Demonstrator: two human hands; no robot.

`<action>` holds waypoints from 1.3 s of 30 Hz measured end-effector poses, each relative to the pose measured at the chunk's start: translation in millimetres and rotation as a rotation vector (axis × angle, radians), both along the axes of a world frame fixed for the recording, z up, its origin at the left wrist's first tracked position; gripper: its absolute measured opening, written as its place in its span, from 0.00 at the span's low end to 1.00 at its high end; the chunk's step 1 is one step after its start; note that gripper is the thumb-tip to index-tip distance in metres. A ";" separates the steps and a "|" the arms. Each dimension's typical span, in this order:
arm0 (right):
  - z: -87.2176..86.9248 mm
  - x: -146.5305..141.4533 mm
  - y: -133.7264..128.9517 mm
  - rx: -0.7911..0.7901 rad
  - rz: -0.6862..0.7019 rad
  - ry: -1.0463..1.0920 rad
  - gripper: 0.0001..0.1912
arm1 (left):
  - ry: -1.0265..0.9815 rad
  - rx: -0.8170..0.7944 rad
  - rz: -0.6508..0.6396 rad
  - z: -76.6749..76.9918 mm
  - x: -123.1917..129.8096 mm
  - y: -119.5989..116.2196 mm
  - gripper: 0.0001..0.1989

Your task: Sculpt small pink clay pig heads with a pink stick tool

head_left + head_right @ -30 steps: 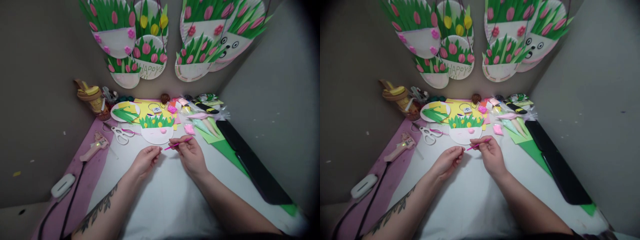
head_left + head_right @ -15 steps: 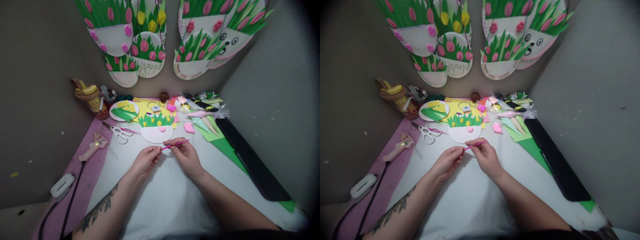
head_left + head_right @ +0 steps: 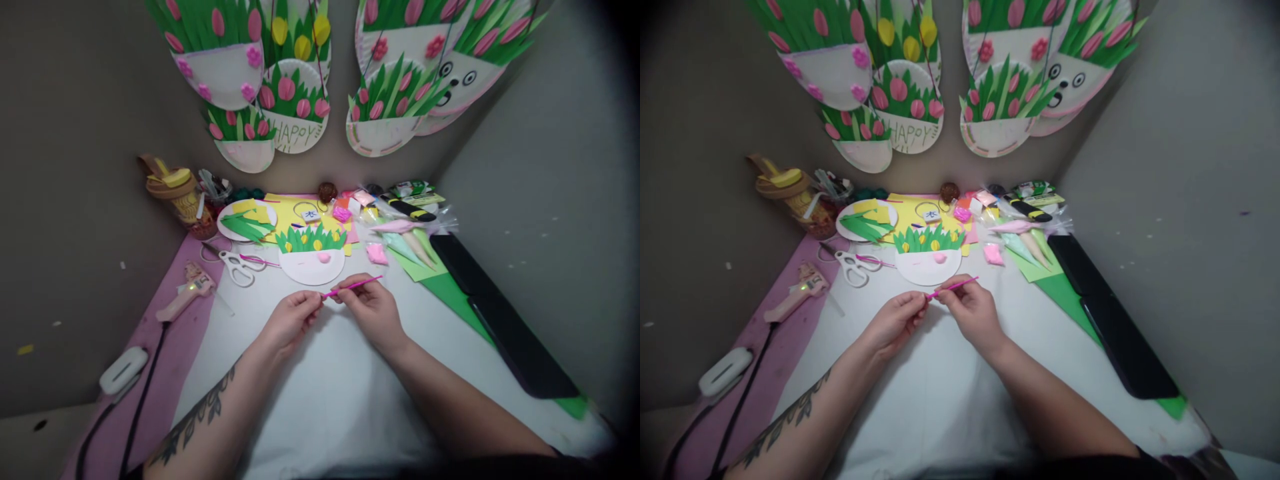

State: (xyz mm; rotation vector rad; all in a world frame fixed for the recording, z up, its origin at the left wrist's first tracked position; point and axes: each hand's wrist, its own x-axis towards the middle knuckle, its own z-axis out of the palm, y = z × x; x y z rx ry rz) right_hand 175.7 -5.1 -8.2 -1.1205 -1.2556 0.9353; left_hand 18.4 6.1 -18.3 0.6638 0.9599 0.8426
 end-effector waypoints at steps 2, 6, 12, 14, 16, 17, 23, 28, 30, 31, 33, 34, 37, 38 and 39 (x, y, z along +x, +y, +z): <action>0.0 -0.3 0.2 0.001 0.002 -0.004 0.09 | 0.002 0.004 -0.002 -0.5 -0.2 0.1 0.18; 0.5 -0.2 0.0 0.006 0.013 -0.009 0.09 | 0.006 0.011 -0.005 -1.0 -0.6 -0.4 0.17; -0.3 0.6 -0.7 0.011 0.015 -0.027 0.07 | 0.009 0.006 -0.002 -0.1 -1.0 -1.1 0.17; -0.7 0.6 -0.7 0.010 0.019 -0.028 0.06 | 0.008 0.005 -0.001 0.1 -0.8 -1.0 0.17; -1.2 0.5 -0.6 0.009 0.024 -0.027 0.06 | 0.006 0.003 0.002 0.1 -0.5 -0.8 0.17; -1.5 0.5 -0.5 0.012 0.025 -0.030 0.05 | 0.004 0.002 0.004 -0.1 -0.5 -0.7 0.18; -3.6 1.6 -1.1 0.050 0.015 -0.121 0.05 | -0.019 -0.021 0.013 0.2 -1.0 -0.4 0.18; -3.4 2.4 -2.9 0.140 -0.002 -0.268 0.04 | -0.030 -0.023 0.028 3.1 -0.9 -0.5 0.18; -3.6 2.8 -3.6 0.189 -0.005 -0.325 0.04 | -0.011 -0.003 0.033 4.1 -0.8 -1.1 0.17; -3.8 3.0 -3.9 0.207 -0.006 -0.352 0.04 | 0.006 0.009 0.034 4.4 -0.6 -1.4 0.17; -4.3 3.4 -4.6 0.231 -0.008 -0.395 0.05 | 0.048 0.034 0.038 4.6 -0.4 -2.0 0.16; -4.6 3.5 -5.0 0.238 -0.007 -0.410 0.05 | 0.069 0.045 0.042 4.6 -0.2 -2.2 0.16; -5.0 3.9 -5.9 0.246 -0.011 -0.424 0.05 | 0.124 0.085 0.050 4.1 0.1 -2.1 0.16; -5.0 3.9 -6.1 0.245 -0.011 -0.422 0.05 | 0.136 0.095 0.050 3.8 0.1 -2.0 0.15; -5.1 4.0 -6.2 0.244 -0.011 -0.419 0.05 | 0.146 0.104 0.051 3.6 0.1 -1.8 0.15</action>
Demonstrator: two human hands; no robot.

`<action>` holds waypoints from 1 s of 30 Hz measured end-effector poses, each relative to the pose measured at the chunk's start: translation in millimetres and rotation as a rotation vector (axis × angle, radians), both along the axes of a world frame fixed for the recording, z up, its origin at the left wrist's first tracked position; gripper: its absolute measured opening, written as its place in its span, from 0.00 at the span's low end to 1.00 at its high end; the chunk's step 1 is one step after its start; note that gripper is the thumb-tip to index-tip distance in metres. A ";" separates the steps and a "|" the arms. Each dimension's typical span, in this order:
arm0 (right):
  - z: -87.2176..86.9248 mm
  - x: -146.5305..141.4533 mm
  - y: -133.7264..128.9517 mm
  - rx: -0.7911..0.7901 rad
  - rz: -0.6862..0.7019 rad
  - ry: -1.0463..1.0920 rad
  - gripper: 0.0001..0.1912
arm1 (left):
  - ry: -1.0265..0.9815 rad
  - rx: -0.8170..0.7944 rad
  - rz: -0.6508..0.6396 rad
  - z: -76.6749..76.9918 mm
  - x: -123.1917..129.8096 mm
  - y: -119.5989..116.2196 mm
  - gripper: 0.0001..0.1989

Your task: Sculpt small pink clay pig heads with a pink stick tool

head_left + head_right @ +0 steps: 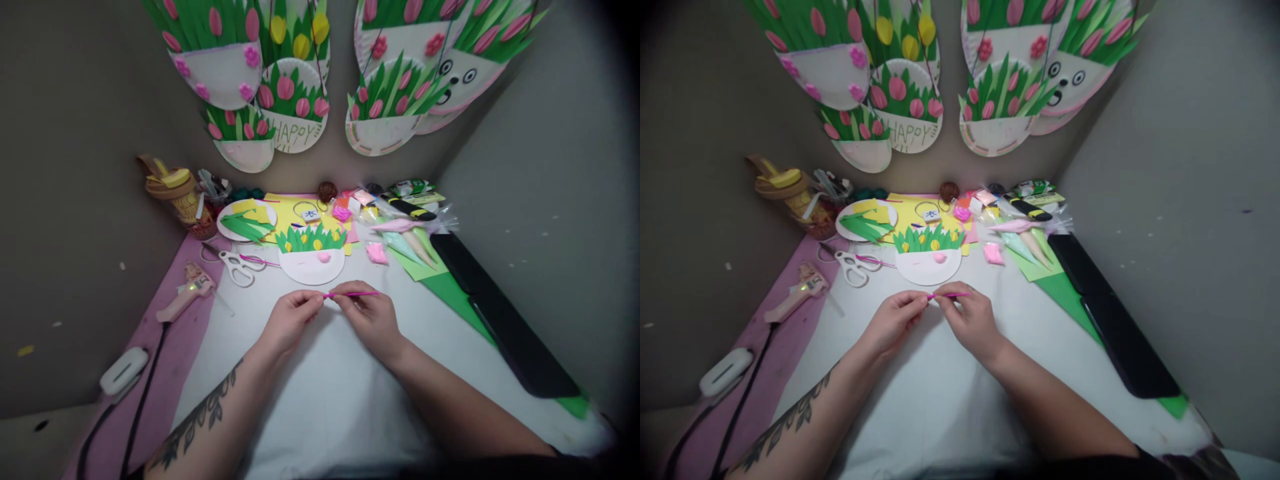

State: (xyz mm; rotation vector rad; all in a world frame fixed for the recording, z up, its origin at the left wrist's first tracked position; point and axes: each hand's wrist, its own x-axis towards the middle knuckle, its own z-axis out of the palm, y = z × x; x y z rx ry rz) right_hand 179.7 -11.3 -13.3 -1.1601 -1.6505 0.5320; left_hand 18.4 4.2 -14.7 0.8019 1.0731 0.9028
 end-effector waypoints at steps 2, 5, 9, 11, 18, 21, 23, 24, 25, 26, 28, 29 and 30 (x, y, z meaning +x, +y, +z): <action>-0.2 0.1 -0.1 0.000 0.000 0.007 0.05 | 0.014 0.009 0.000 -0.2 0.0 0.3 0.15; -0.4 0.2 -0.1 0.007 0.000 0.011 0.05 | 0.015 0.010 0.004 0.4 0.1 0.6 0.15; 0.3 0.4 -0.2 0.014 -0.011 0.015 0.05 | 0.015 0.000 0.008 1.6 0.0 0.4 0.15; 1.1 0.6 -0.3 0.020 -0.020 0.030 0.04 | 0.008 -0.011 0.011 1.7 -0.4 0.2 0.15; 0.9 1.4 -0.4 -0.064 -0.043 0.186 0.03 | -0.091 -0.061 0.021 -1.8 -1.4 1.1 0.16; 0.0 0.6 0.1 -0.115 -0.004 0.272 0.03 | -0.197 -0.090 0.065 -1.4 -1.3 1.4 0.19; -0.2 -1.0 1.0 -0.147 0.021 0.336 0.04 | -0.215 -0.066 0.081 0.5 -1.4 1.0 0.23; -0.3 -2.2 1.5 -0.171 0.029 0.377 0.04 | -0.206 -0.041 0.079 1.7 -1.4 0.5 0.25; -0.5 -3.4 2.1 -0.200 0.034 0.424 0.05 | -0.191 -0.013 0.071 3.0 -1.4 0.0 0.28; -0.8 -4.6 2.7 -0.230 0.041 0.473 0.06 | -0.175 0.012 0.060 4.1 -1.4 -0.6 0.31; -1.7 -6.9 3.5 -0.280 0.056 0.559 0.07 | -0.140 0.048 0.047 5.5 -1.0 -1.9 0.35; -2.2 -7.9 3.6 -0.297 0.065 0.587 0.07 | -0.118 0.060 0.047 5.5 -0.6 -2.6 0.36; -2.7 -8.6 3.7 -0.308 0.075 0.604 0.07 | -0.093 0.069 0.053 5.2 -0.1 -3.2 0.36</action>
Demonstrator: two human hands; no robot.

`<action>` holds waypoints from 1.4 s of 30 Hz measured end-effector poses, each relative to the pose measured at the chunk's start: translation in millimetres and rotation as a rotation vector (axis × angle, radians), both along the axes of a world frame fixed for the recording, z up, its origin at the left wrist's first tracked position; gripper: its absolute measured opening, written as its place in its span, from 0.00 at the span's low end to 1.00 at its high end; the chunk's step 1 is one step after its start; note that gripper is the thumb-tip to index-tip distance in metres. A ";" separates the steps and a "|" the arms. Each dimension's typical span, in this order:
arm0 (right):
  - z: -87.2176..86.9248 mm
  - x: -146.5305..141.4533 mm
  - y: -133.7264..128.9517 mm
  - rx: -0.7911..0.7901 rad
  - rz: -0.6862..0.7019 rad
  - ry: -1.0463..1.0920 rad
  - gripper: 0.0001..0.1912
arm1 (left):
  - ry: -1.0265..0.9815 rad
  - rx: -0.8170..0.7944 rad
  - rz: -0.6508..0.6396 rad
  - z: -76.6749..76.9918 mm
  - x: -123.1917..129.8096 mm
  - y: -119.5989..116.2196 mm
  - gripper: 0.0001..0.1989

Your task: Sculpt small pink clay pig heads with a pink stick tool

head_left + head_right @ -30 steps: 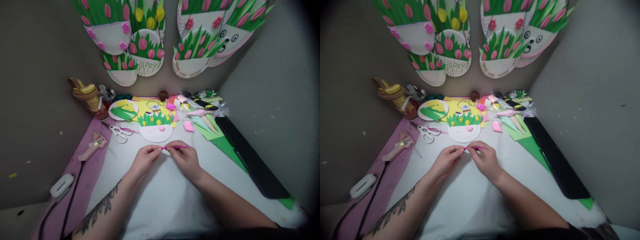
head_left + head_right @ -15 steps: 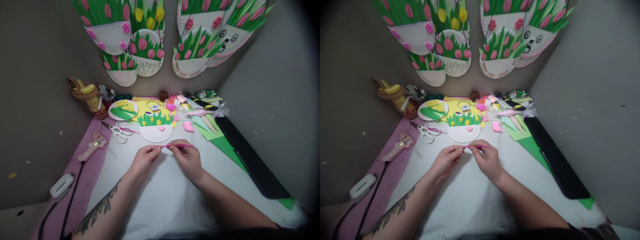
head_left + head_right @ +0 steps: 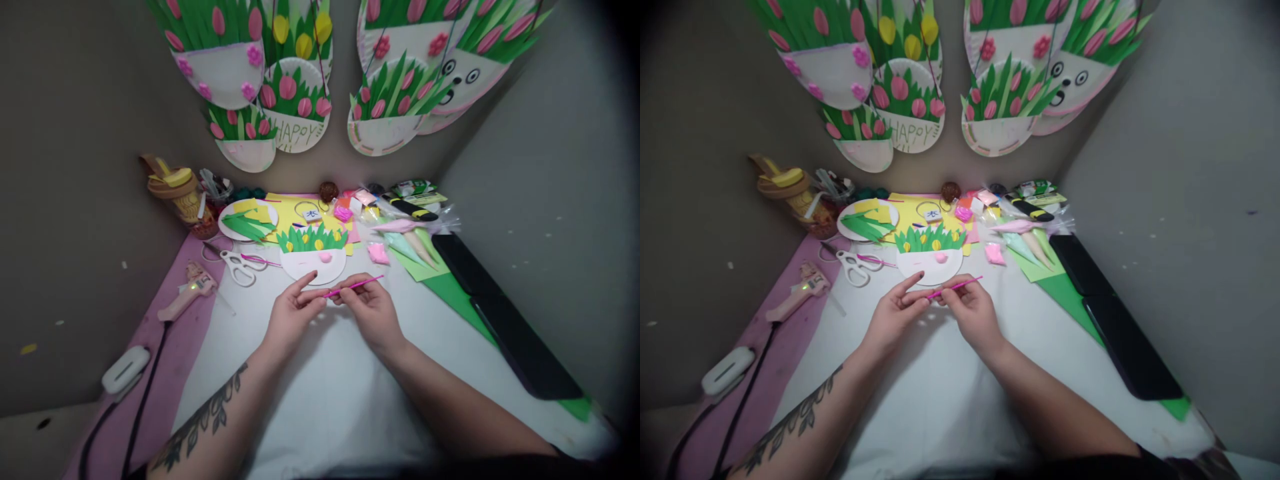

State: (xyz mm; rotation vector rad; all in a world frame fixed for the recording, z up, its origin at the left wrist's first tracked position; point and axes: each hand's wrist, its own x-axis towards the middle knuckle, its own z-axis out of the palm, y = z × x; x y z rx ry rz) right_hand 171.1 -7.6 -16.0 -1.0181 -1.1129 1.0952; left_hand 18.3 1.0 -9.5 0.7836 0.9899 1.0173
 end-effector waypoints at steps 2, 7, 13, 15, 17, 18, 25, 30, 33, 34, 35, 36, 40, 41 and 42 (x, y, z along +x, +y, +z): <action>-0.9 -0.7 0.0 -0.003 0.010 0.017 0.06 | 0.047 0.021 0.023 -1.8 1.2 -0.8 0.36; -3.9 3.7 3.7 -0.023 -0.034 0.037 0.07 | 0.114 0.074 0.063 -4.8 -3.4 5.0 0.34; -5.9 10.9 9.5 -0.017 -0.100 0.034 0.07 | 0.624 0.286 0.064 4.9 -34.3 23.1 0.30; -5.9 11.1 9.3 -0.013 -0.078 -0.011 0.06 | 0.854 0.424 0.000 3.1 -40.7 24.4 0.27; -6.5 10.4 9.0 -0.015 -0.058 -0.039 0.05 | 0.973 0.540 -0.122 -3.3 -41.7 23.6 0.28; -7.0 9.9 8.9 -0.017 -0.052 -0.042 0.05 | 1.008 0.586 -0.179 -7.6 -40.7 23.1 0.30; -8.9 8.8 8.2 -0.019 -0.030 -0.045 0.05 | 1.037 0.667 -0.332 -28.4 -35.3 31.0 0.35; -8.7 10.8 7.0 -0.019 -0.026 -0.051 0.05 | 1.022 0.656 -0.366 -30.3 -38.0 36.5 0.35; -8.3 11.1 7.1 -0.019 -0.028 -0.050 0.04 | 1.019 0.668 -0.389 -30.7 -38.8 36.9 0.35; -8.1 11.2 7.1 -0.020 -0.029 -0.050 0.05 | 1.018 0.675 -0.397 -30.9 -39.2 36.8 0.34; -7.9 11.3 7.1 -0.021 -0.031 -0.051 0.05 | 1.017 0.687 -0.405 -31.3 -39.8 36.7 0.34; -7.8 11.5 7.1 -0.023 -0.034 -0.054 0.05 | 1.016 0.704 -0.414 -31.7 -40.6 36.5 0.33; -7.7 12.9 7.4 -0.013 -0.038 -0.054 0.05 | 1.039 0.785 -0.464 -33.9 -45.7 35.5 0.38; -7.8 13.3 7.7 -0.010 -0.039 -0.053 0.05 | 1.055 0.802 -0.480 -34.2 -47.0 35.1 0.40; -7.8 13.7 7.9 -0.009 -0.038 -0.053 0.05 | 1.074 0.817 -0.494 -34.4 -48.3 34.7 0.42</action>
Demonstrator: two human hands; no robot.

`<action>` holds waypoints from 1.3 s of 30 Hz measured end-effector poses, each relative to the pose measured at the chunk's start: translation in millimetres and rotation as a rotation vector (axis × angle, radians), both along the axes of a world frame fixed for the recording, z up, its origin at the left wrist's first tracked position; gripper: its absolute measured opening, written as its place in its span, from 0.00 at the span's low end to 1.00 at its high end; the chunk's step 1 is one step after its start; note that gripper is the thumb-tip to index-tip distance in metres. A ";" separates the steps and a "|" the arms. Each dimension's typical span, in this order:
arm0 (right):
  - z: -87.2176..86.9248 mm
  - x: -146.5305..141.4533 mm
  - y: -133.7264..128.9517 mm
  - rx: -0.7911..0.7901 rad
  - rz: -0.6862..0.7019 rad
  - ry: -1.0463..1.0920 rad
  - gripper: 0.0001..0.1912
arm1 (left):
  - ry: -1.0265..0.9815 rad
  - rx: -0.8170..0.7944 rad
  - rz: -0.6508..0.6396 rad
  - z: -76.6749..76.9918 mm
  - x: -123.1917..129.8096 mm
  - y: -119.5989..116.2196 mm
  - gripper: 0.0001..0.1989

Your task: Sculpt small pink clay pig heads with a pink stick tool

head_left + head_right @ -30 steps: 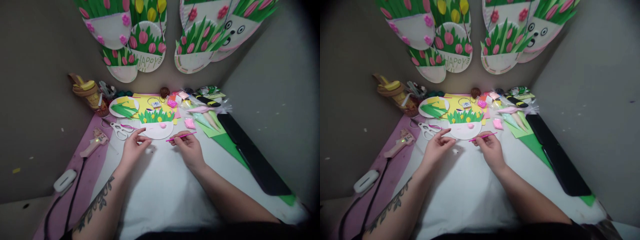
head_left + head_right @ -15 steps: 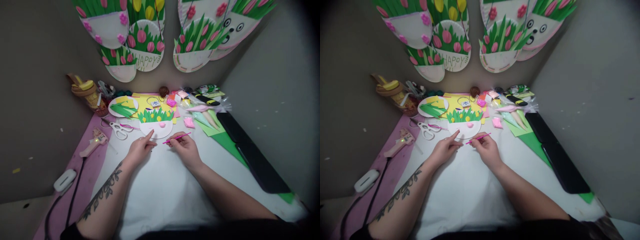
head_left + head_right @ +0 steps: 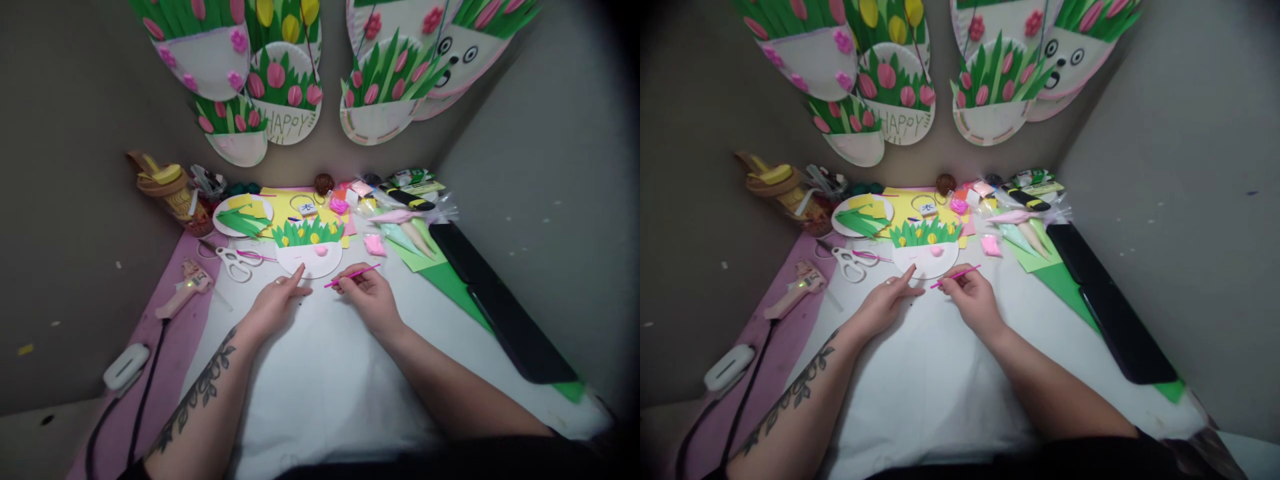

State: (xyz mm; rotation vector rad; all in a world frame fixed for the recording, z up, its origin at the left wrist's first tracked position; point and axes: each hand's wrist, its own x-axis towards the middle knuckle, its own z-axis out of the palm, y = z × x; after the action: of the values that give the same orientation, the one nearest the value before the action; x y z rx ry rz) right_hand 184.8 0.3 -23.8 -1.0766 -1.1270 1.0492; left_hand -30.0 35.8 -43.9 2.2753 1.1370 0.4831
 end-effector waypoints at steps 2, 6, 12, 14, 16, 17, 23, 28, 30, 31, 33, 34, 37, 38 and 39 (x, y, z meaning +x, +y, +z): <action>0.1 0.6 0.7 -0.004 0.000 -0.001 0.05 | 0.039 0.027 -0.021 0.0 -2.0 -0.9 0.45; 1.4 1.1 1.9 -0.017 0.000 0.005 0.05 | 0.117 0.087 -0.045 0.7 -3.5 -3.4 0.46; 2.3 1.5 1.5 -0.019 -0.011 0.007 0.07 | -0.018 0.006 -0.001 4.0 -4.5 -5.6 0.44; 1.9 1.9 1.3 -0.022 -0.014 0.002 0.07 | -0.154 -0.102 0.110 7.6 -4.4 -5.6 0.41; 1.3 2.5 1.5 -0.028 -0.017 -0.007 0.08 | -0.292 -0.218 0.242 12.3 -3.2 -5.8 0.38; 1.1 2.8 1.8 -0.031 -0.019 -0.014 0.08 | -0.353 -0.275 0.294 14.7 -2.1 -6.1 0.37; 0.2 3.8 2.8 -0.045 -0.018 -0.023 0.10 | -0.484 -0.470 0.436 21.0 8.0 -7.0 0.42; 0.5 2.5 2.6 -0.043 -0.012 -0.017 0.09 | -0.430 -0.347 0.462 16.1 12.7 -4.8 0.36; 0.8 2.0 2.7 -0.035 -0.013 -0.021 0.09 | -0.404 -0.286 0.475 15.5 13.6 -4.3 0.34; 0.8 2.0 2.8 -0.032 -0.014 -0.028 0.09 | -0.391 -0.261 0.487 15.8 13.8 -4.2 0.33; 0.0 2.7 2.7 -0.025 -0.016 -0.070 0.08 | -0.371 -0.220 0.507 16.6 14.0 -4.3 0.32; -1.0 3.6 2.6 -0.014 -0.015 -0.114 0.08 | -0.364 -0.206 0.510 16.8 14.0 -4.4 0.32; -5.7 7.3 3.0 0.083 -0.003 -0.350 0.05 | -0.356 -0.208 0.472 15.7 13.3 -4.7 0.33; -7.5 8.5 3.4 0.137 0.001 -0.451 0.05 | -0.355 -0.219 0.449 14.8 12.8 -4.8 0.33; -9.1 9.6 4.0 0.195 0.003 -0.553 0.06 | -0.352 -0.229 0.423 13.7 12.3 -4.8 0.33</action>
State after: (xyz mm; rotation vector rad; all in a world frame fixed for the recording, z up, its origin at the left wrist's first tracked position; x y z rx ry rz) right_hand 194.4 4.3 -32.9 -1.2417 -1.6332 0.6344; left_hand -17.7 30.9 -30.3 1.6712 1.4043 0.8318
